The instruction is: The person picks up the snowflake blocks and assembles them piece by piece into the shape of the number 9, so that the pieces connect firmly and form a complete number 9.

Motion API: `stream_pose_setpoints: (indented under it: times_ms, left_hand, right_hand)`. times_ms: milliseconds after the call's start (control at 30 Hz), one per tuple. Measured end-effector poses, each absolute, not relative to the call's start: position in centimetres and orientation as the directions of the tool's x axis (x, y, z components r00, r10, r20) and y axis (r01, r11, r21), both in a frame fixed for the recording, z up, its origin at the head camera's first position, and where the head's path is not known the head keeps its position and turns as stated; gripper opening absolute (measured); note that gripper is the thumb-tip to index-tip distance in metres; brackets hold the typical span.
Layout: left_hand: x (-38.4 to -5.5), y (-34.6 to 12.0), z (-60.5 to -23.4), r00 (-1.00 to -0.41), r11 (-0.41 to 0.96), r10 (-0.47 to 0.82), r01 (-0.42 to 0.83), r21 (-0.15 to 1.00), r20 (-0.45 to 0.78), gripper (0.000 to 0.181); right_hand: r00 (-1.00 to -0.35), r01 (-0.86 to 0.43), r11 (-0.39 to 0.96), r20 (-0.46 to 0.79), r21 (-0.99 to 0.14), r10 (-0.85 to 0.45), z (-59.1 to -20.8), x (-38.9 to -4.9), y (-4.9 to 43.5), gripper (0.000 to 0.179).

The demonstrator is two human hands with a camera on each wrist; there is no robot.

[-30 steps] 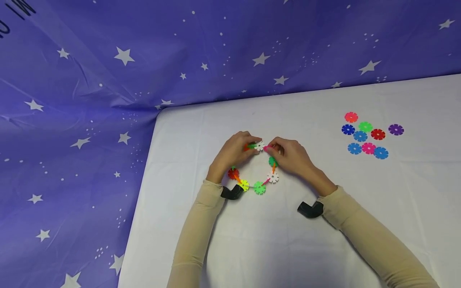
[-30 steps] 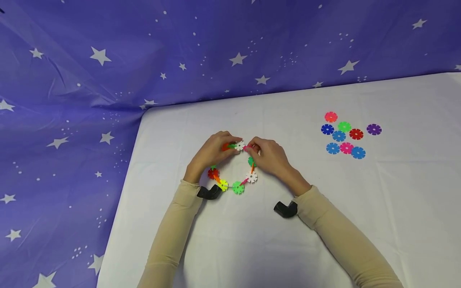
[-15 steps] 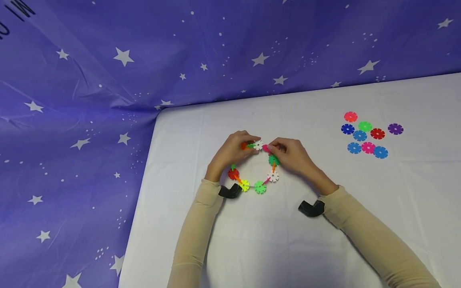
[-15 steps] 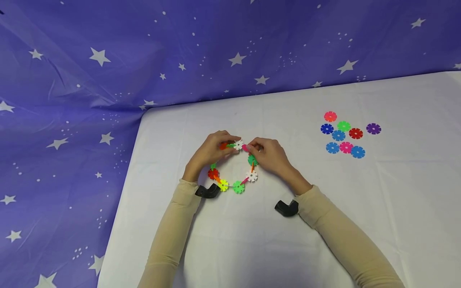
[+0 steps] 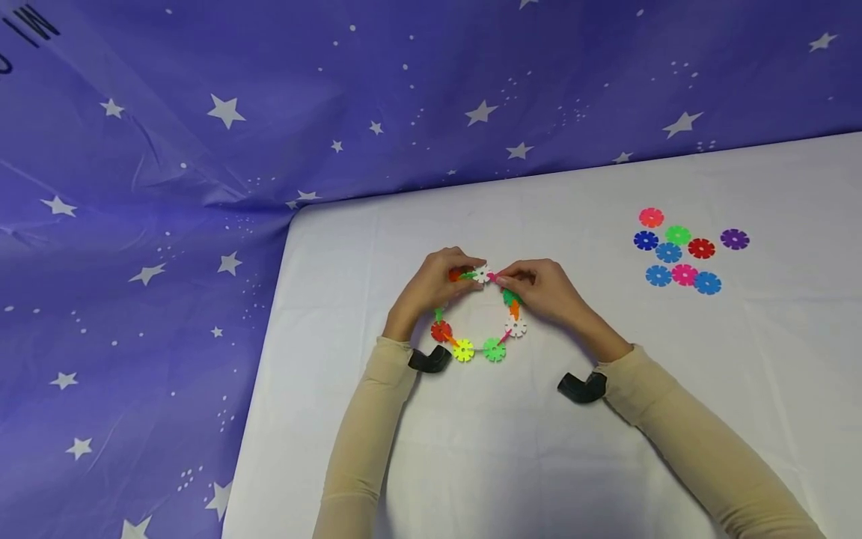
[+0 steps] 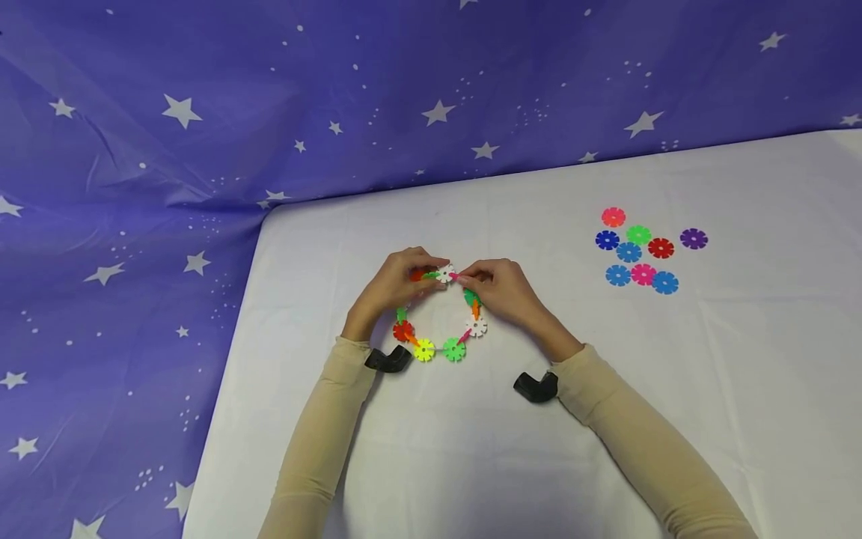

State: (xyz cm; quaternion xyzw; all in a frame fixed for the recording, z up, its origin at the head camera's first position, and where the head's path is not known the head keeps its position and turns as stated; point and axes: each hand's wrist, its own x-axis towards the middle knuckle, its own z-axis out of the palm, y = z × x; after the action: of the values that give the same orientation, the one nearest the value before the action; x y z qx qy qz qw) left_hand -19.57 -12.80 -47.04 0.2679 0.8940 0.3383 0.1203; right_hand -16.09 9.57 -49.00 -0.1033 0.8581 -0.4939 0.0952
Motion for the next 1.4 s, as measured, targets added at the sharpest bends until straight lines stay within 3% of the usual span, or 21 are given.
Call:
stream_pose_setpoints:
  times_ms: [400, 700, 1400]
  left_hand:
    - [-19.5, -12.8, -47.2, -0.816, 0.596, 0.577, 0.394, 0.7, -0.031, 0.037]
    - [-19.5, -12.8, -47.6, -0.802, 0.574, 0.596, 0.389, 0.72, -0.042, 0.037]
    - [-19.2, -12.0, -47.9, -0.801, 0.567, 0.597, 0.378, 0.732, -0.048, 0.037]
  right_hand:
    - [-0.941, -0.245, 0.475, 0.089, -0.845, -0.325, -49.7, -16.1, 9.9, 0.017]
    - [-0.869, -0.488, 0.541, 0.324, -0.685, -0.374, -50.1, -16.0, 10.2, 0.007]
    - [-0.854, -0.508, 0.509, 0.328, -0.695, -0.403, -50.4, -16.0, 10.4, 0.007]
